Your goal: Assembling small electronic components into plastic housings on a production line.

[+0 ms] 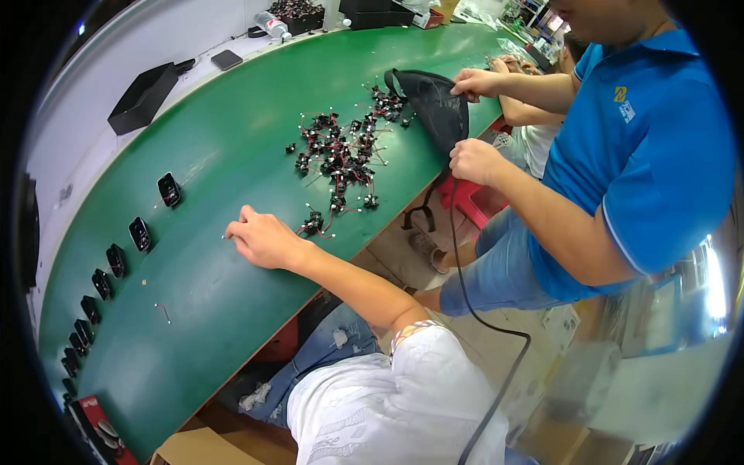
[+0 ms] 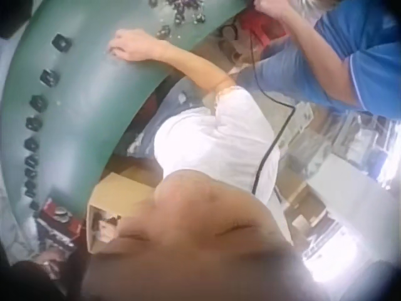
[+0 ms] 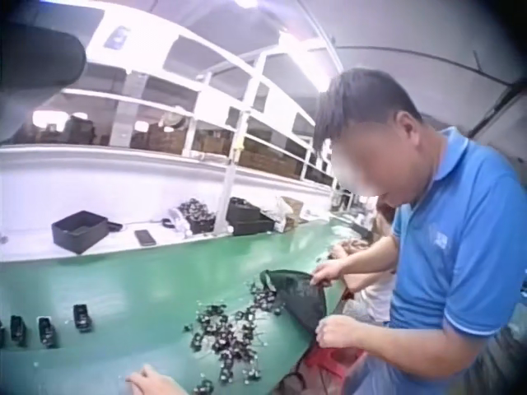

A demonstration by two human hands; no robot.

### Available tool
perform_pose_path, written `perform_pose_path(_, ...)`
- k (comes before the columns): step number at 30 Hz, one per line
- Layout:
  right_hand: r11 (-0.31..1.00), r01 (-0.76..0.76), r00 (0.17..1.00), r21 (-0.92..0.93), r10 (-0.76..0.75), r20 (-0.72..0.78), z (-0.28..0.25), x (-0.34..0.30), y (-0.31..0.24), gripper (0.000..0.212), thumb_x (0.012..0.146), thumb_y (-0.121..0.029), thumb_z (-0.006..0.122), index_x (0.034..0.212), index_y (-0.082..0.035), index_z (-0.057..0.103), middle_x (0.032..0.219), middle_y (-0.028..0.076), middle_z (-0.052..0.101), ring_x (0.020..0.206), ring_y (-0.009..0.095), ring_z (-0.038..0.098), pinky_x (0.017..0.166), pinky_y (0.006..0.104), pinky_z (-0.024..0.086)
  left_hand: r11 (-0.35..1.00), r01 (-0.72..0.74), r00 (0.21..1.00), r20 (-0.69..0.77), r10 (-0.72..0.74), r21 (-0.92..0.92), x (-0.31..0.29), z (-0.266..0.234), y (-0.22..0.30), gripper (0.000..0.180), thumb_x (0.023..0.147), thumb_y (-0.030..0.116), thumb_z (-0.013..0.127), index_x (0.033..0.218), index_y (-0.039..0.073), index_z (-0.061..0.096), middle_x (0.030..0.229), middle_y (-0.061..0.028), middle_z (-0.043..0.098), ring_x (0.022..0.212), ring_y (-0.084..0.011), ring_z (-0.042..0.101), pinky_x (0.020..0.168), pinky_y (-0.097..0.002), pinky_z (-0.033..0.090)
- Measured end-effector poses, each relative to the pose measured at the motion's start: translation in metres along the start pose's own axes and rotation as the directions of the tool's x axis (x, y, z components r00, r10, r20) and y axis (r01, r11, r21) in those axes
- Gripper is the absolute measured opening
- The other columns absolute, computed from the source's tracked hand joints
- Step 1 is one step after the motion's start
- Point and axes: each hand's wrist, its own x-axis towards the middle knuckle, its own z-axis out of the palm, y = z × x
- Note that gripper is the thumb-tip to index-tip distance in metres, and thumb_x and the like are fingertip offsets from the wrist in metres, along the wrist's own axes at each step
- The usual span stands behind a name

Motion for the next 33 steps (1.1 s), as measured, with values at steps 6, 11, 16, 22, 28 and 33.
perform_pose_path(6,0.998,0.055,0.995,0.003,-0.055,-0.088,0.010,0.016,-0.004,0.013,0.088,-0.012,0.063,0.101,-0.008,0.062,0.088,0.013,0.062,0.072,0.030,0.063,0.068,0.0418,0.052,0.691,-0.003,0.995,0.066,0.072,-0.723,0.068,-0.147,0.126,0.031,0.101,0.031,0.051,0.098,0.003,0.065,0.086,-0.0113,0.066,0.079,-0.0236,0.060,0.071,-0.0367,0.049)
perform_pose_path(11,0.933,0.089,0.993,0.349,-0.054,-0.108,0.010,0.021,-0.028,0.017,0.083,-0.010,0.071,0.093,-0.006,0.057,0.084,0.009,0.066,0.065,0.021,0.065,0.061,0.0345,0.052,0.100,0.010,0.853,0.061,0.519,-0.995,0.143,-0.104,0.198,0.029,0.104,0.030,0.046,0.097,0.003,0.056,0.085,-0.0040,0.056,0.073,-0.0153,0.056,0.071,-0.0278,0.045)
perform_pose_path(16,0.860,0.067,0.997,0.506,-0.076,-0.002,0.022,0.006,-0.033,0.016,0.080,-0.004,0.070,0.095,-0.004,0.066,0.083,0.008,0.067,0.064,0.016,0.064,0.063,0.0288,0.053,0.223,0.070,0.678,0.211,0.704,-0.972,0.138,-0.130,0.347,0.026,0.102,0.029,0.049,0.093,0.006,0.055,0.079,-0.0018,0.054,0.074,-0.0094,0.056,0.060,-0.0230,0.043)
perform_pose_path(22,0.802,0.012,1.000,0.597,-0.025,0.012,0.029,-0.002,-0.044,0.013,0.080,-0.005,0.071,0.090,-0.003,0.063,0.084,0.008,0.069,0.065,0.016,0.064,0.062,0.0281,0.052,0.255,-0.012,0.649,0.187,0.738,-0.967,0.136,-0.134,0.430,0.019,0.098,0.025,0.056,0.097,0.006,0.055,0.070,0.0008,0.053,0.053,-0.0056,0.049,0.041,-0.0212,0.034)
perform_pose_path(28,0.800,0.071,0.996,0.596,-0.084,-0.007,0.040,0.013,-0.049,0.010,0.080,-0.007,0.071,0.084,-0.004,0.063,0.083,0.008,0.064,0.066,0.018,0.063,0.063,0.0315,0.052,0.219,0.021,0.721,0.167,0.673,-0.975,0.151,-0.109,0.449,0.020,0.095,0.023,0.062,0.093,0.004,0.058,0.071,0.0009,0.054,0.056,-0.0047,0.048,0.041,-0.0225,0.035)
perform_pose_path(33,0.922,0.054,0.984,0.384,-0.114,0.134,0.059,0.019,-0.043,0.013,0.076,-0.010,0.074,0.084,-0.005,0.065,0.087,0.012,0.062,0.075,0.029,0.065,0.068,0.0402,0.054,0.218,-0.390,0.786,-0.200,0.585,-0.895,0.147,-0.084,0.446,0.030,0.090,0.020,0.068,0.111,0.001,0.058,0.092,-0.0061,0.058,0.071,-0.0105,0.051,0.061,-0.0260,0.045)
